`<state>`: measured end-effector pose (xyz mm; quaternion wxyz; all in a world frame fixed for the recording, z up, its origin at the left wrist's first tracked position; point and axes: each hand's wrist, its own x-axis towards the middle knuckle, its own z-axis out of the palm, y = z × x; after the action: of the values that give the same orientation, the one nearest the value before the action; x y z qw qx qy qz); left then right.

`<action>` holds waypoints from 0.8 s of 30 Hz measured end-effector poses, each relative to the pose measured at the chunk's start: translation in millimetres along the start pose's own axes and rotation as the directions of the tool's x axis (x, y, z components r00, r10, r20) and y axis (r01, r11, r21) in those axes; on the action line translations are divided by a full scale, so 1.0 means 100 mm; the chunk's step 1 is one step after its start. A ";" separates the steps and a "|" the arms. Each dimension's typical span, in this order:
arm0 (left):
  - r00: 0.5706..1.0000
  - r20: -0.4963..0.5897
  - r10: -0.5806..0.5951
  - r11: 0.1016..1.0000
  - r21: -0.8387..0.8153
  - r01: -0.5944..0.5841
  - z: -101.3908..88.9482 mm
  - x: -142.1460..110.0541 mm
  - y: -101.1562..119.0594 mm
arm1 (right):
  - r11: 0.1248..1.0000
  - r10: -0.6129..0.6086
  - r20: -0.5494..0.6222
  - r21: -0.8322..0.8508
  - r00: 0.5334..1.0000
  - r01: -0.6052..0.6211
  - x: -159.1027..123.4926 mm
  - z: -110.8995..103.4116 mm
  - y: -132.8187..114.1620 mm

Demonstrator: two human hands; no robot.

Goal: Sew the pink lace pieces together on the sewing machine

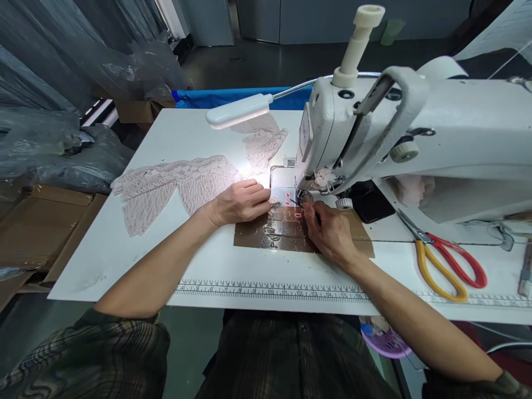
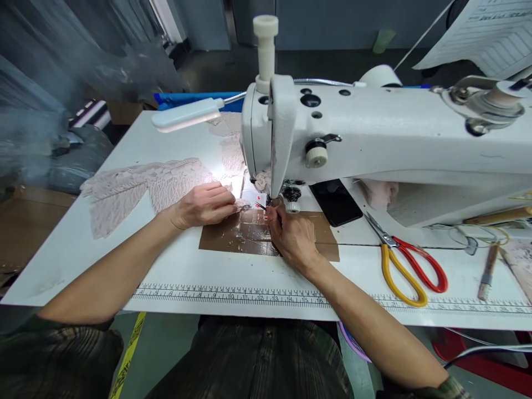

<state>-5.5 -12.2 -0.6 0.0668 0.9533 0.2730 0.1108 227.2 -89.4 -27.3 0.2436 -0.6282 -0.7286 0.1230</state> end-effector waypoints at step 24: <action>0.908 0.059 -0.415 0.909 0.064 0.412 -0.03 0.67 -0.58 | 0.869 0.239 -0.163 -0.404 0.957 -0.286 -0.36 -0.91 0.67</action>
<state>20.1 72.8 3.2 0.0744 0.8786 0.4688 0.0532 334.1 -124.6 10.9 0.1215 -0.7648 -0.6315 -0.0402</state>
